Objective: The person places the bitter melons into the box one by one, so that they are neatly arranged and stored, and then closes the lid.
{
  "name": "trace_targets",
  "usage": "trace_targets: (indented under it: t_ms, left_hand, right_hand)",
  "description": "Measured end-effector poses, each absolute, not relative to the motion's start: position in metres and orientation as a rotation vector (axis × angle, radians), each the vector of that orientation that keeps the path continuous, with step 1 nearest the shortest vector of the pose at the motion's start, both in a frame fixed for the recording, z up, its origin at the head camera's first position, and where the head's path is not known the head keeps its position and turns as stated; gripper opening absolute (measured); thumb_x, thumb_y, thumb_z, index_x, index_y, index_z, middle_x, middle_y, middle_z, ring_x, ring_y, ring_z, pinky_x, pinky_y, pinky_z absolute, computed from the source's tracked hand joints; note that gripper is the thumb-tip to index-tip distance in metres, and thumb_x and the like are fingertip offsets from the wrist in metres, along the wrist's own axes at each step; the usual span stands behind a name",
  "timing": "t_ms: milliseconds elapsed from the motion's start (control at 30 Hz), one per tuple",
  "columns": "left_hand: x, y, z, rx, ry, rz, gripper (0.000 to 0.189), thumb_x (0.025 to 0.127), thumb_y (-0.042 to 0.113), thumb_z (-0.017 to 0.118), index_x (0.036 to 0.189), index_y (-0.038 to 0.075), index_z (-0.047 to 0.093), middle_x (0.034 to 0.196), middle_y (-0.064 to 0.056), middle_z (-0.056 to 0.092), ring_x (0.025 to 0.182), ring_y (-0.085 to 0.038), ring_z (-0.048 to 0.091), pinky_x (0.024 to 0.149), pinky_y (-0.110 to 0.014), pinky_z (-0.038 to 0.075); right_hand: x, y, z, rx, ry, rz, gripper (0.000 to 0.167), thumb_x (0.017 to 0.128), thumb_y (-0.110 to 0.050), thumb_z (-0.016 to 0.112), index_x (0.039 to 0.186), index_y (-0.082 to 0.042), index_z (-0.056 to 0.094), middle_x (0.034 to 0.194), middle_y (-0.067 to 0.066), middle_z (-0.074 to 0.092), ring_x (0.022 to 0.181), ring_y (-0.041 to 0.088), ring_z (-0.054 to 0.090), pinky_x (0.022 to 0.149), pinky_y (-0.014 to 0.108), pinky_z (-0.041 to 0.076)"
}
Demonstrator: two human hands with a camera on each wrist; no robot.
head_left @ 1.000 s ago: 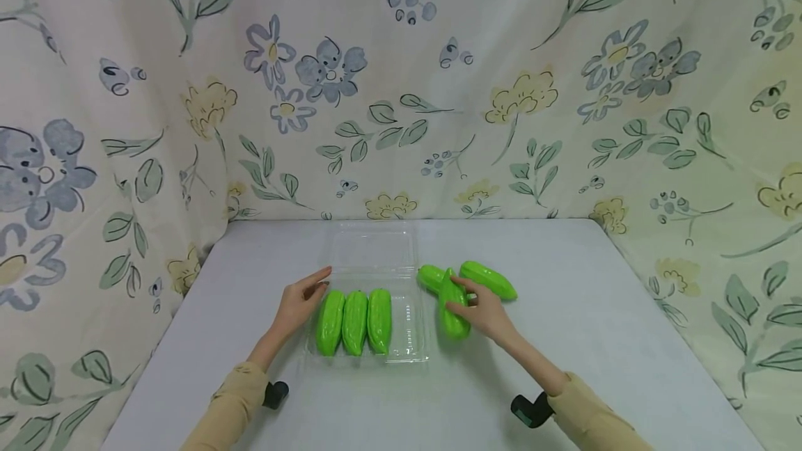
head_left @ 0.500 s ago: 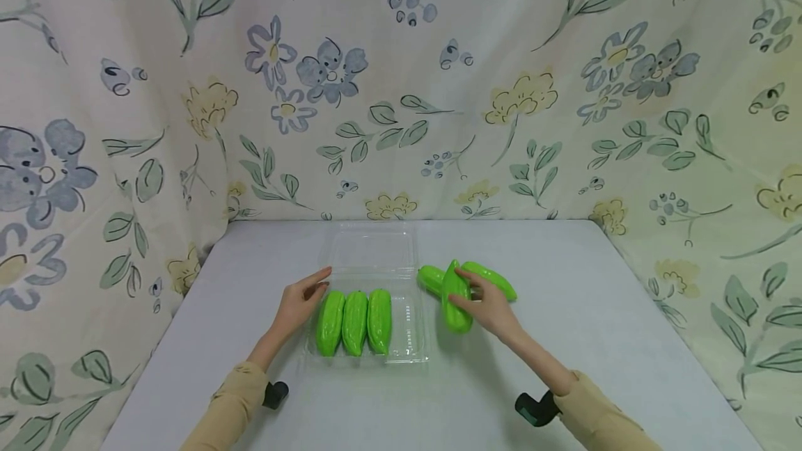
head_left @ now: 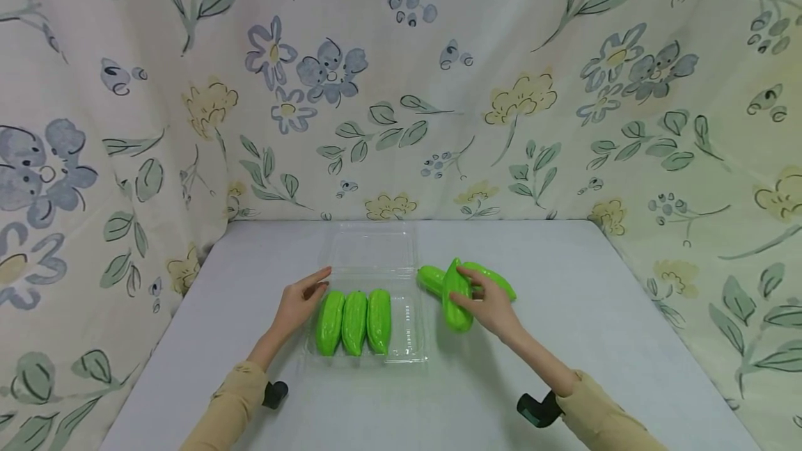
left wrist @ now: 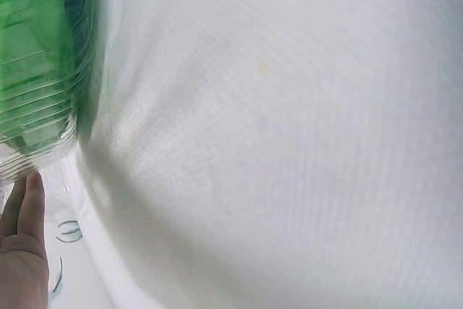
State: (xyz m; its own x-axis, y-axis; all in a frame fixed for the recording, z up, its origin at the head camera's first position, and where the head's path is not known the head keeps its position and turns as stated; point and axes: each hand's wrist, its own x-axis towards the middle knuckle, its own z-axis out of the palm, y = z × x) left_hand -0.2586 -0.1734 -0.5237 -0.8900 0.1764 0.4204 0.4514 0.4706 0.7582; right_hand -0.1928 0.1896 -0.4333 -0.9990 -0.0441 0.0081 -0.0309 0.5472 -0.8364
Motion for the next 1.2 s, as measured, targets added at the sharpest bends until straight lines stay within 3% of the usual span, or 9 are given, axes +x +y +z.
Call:
trace_targets:
  t_ms: [200, 367, 600, 733, 1000, 1200]
  left_hand:
    - [-0.258, -0.174, -0.522, -0.528, -2.469, -1.38, 0.037, 0.091, -0.005, 0.056, 0.128, -0.001, 0.058, 0.131, -0.019, 0.058, 0.103, -0.034, 0.066, 0.082, -0.029, 0.057]
    - [-0.258, -0.176, -0.522, -0.538, -2.477, -1.433, 0.036, 0.092, -0.001, 0.057, 0.128, 0.0, 0.057, 0.133, -0.015, 0.057, 0.105, -0.031, 0.066, 0.083, -0.017, 0.053]
    - [-0.259, -0.176, -0.524, -0.548, -2.457, -1.423, 0.035, 0.092, 0.0, 0.057, 0.128, -0.002, 0.057, 0.132, -0.018, 0.057, 0.104, -0.033, 0.066, 0.083, -0.028, 0.057]
    - [-0.258, -0.176, -0.523, -0.561, -2.448, -1.412, 0.035, 0.092, 0.0, 0.058, 0.127, -0.002, 0.058, 0.132, -0.018, 0.057, 0.103, -0.033, 0.066, 0.082, -0.02, 0.055]
    - [-0.259, -0.177, -0.524, -0.554, -2.467, -1.424, 0.036, 0.092, -0.001, 0.057, 0.128, -0.001, 0.057, 0.132, -0.016, 0.057, 0.105, -0.032, 0.065, 0.083, -0.018, 0.054]
    - [-0.26, -0.176, -0.524, -0.553, -2.464, -1.417, 0.035, 0.092, 0.0, 0.057, 0.128, -0.003, 0.057, 0.132, -0.018, 0.057, 0.104, -0.034, 0.065, 0.083, -0.024, 0.056]
  right_hand:
    - [-0.192, 0.184, -0.436, -0.057, 2.748, -1.488, 0.056, 0.086, -0.021, 0.07, 0.137, -0.01, 0.05, 0.122, 0.022, 0.059, 0.094, 0.028, 0.064, 0.072, 0.031, 0.057]
    - [-0.192, 0.18, -0.439, -0.059, 2.747, -1.5, 0.055, 0.085, -0.021, 0.071, 0.136, -0.01, 0.051, 0.121, 0.021, 0.06, 0.092, 0.026, 0.064, 0.07, 0.031, 0.057]
    - [-0.191, 0.177, -0.44, -0.026, 2.73, -1.523, 0.056, 0.085, -0.022, 0.071, 0.136, -0.012, 0.051, 0.121, 0.021, 0.06, 0.092, 0.026, 0.063, 0.07, 0.03, 0.056]
    - [-0.191, 0.175, -0.441, -0.028, 2.717, -1.542, 0.056, 0.086, -0.023, 0.071, 0.137, -0.012, 0.05, 0.121, 0.021, 0.06, 0.093, 0.026, 0.063, 0.07, 0.031, 0.056]
    - [-0.19, 0.171, -0.44, -0.021, 2.69, -1.576, 0.057, 0.086, -0.024, 0.071, 0.138, -0.013, 0.049, 0.121, 0.022, 0.059, 0.097, 0.03, 0.064, 0.073, 0.033, 0.057]
    - [-0.191, 0.168, -0.439, -0.027, 2.684, -1.612, 0.058, 0.086, -0.024, 0.071, 0.138, -0.012, 0.049, 0.122, 0.023, 0.059, 0.1, 0.032, 0.064, 0.076, 0.036, 0.058]
